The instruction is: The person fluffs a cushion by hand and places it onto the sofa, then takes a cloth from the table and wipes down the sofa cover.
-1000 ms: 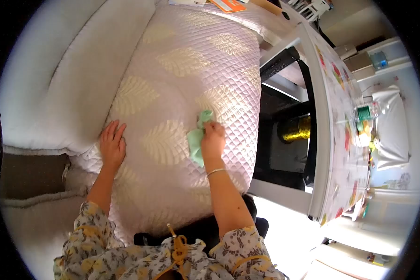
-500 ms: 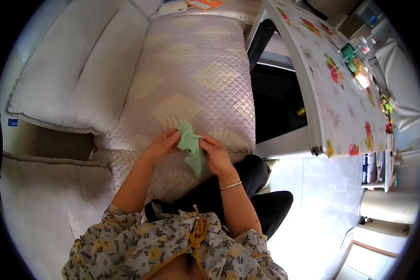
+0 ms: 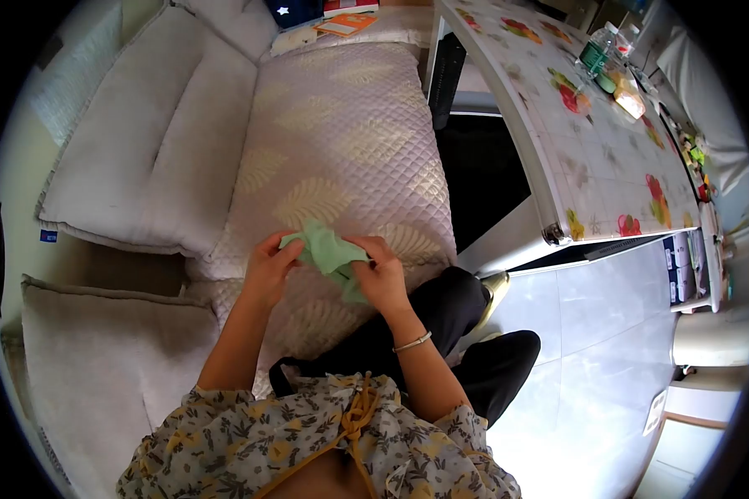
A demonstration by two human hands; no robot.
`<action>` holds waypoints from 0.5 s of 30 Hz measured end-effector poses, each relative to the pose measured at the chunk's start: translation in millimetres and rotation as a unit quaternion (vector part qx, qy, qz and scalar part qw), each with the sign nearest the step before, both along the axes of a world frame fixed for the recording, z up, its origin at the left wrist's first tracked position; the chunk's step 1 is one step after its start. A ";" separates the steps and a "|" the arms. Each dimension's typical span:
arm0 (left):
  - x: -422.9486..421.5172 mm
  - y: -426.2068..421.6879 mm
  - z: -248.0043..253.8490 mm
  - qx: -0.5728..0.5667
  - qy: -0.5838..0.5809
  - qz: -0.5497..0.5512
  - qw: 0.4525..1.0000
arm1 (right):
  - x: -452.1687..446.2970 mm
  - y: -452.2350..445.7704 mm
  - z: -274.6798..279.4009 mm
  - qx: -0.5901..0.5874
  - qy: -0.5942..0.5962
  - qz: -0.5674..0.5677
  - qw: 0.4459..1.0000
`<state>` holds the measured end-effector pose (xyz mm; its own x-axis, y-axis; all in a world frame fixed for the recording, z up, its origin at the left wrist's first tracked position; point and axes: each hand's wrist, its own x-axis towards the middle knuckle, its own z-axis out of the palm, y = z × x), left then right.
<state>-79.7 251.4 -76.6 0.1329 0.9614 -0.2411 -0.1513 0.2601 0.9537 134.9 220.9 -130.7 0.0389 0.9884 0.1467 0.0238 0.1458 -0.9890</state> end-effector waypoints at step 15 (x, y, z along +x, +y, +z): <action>-63.9 109.5 105.4 0.321 0.175 0.003 0.931 | 33.6 118.7 159.0 0.035 0.176 -0.081 0.980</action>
